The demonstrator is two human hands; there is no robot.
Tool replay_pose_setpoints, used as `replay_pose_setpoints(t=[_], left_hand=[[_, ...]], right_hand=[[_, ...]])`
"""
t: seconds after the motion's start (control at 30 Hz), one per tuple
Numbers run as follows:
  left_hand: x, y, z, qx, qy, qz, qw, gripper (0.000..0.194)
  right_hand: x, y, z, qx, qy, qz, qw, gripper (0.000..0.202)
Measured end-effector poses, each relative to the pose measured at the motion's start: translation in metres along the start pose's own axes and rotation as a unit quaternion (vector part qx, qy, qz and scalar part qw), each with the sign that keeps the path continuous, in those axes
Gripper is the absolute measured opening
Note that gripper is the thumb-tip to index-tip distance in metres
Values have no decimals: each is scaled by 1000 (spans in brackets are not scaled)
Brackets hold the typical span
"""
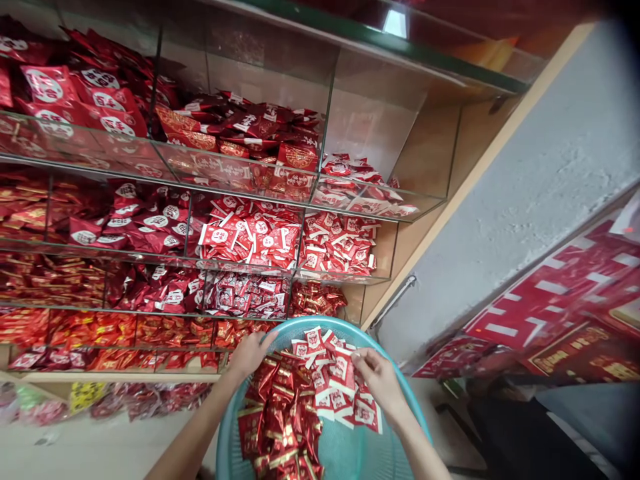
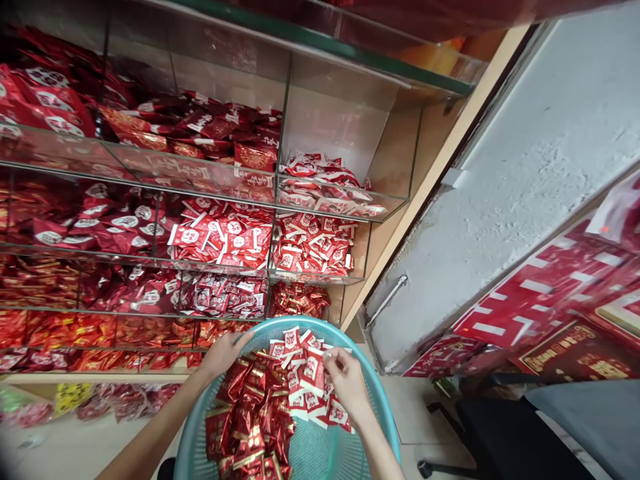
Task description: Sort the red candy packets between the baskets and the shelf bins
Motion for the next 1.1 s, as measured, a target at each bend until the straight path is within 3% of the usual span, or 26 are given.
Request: replay_pose_setpoints(t=[0.13,0.2,0.4,0.6,1.1], left_hand=[[-2,-1,-1,-6,0,7,1000,60],[-2,-1,-2,-3,-9,10,1000,59],[-4,-3,-4,-2,-12,11,1000,57],[-4,-3,-4,-2,-12,14,1000,57],[-1,-1,-2,-6,-12,13,1000,57]], right_hand=[[27,8,29,-11,-108,-153,982,28],[35,16,41,0,-133,-170,976,31],[54,39,56,68,-110,24,991,27],[55,36,59,86,-120,218,965,16],[69,29,52,76,-88,191,975,17]])
Point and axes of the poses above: each hand's wrist, its own z-axis away from the middle knuckle, its own y-axis out of the back of the hand, x = y × z, the point moved 3 cm from there along -z, towards the middle knuckle, and after that the axes turned 13 degrees about -x, right-handed, at the moved point
